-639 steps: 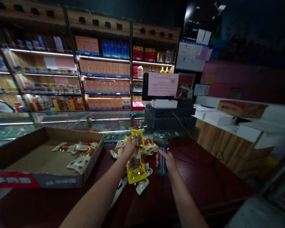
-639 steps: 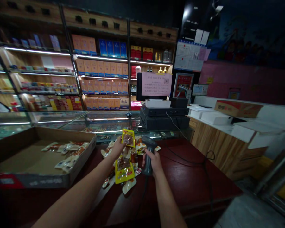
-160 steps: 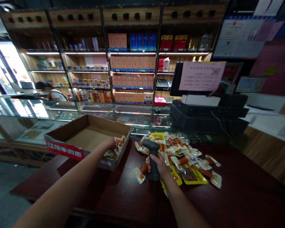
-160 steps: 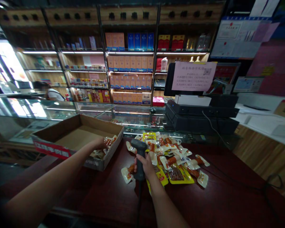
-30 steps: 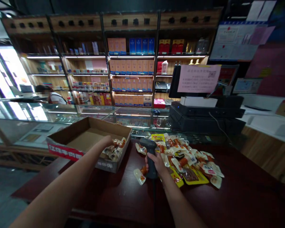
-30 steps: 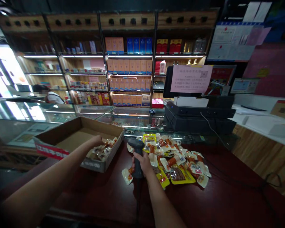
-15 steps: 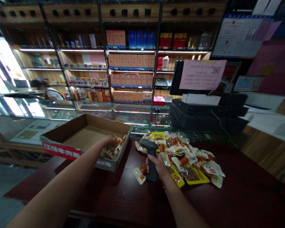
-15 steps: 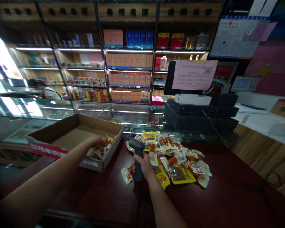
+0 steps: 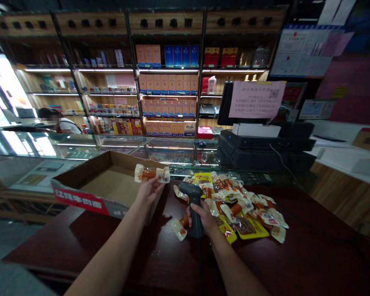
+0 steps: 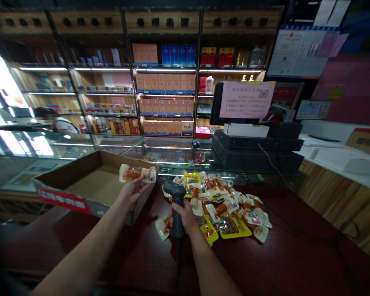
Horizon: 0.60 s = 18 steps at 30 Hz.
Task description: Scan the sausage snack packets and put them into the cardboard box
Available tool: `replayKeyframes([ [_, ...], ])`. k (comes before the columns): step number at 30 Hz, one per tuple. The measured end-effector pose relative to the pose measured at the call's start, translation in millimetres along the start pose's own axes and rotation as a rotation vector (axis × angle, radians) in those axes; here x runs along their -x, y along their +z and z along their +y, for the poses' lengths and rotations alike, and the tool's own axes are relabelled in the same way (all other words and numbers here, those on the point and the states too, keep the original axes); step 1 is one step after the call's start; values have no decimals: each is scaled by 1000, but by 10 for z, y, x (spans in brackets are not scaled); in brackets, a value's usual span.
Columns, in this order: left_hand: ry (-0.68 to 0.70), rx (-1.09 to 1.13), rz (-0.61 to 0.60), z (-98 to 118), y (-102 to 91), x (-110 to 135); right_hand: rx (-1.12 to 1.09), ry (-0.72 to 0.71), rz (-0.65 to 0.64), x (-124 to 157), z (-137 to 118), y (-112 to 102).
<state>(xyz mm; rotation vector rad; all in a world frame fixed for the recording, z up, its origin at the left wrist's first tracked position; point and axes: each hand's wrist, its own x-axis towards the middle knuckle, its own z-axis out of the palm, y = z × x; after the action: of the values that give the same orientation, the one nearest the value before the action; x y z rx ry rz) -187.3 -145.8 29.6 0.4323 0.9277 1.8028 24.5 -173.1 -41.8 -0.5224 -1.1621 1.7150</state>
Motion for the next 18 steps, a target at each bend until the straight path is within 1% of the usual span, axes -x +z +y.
replayKeyframes([
  [2, -33, 102, 34, -116, 26, 15, 12, 13, -25, 11, 2, 6],
  [4, -52, 153, 41, -181, 31, 15, 20, 28, -34, 19, 9, 13],
  [6, -36, 148, 7, -211, 22, 15, 22, 30, -31, 27, 12, 21],
  [10, 67, 75, -59, -235, -8, 22, 28, 1, -42, 49, -1, 36],
  [18, 53, 107, -50, -273, -27, 0, 28, -42, -55, 59, -11, 38],
])
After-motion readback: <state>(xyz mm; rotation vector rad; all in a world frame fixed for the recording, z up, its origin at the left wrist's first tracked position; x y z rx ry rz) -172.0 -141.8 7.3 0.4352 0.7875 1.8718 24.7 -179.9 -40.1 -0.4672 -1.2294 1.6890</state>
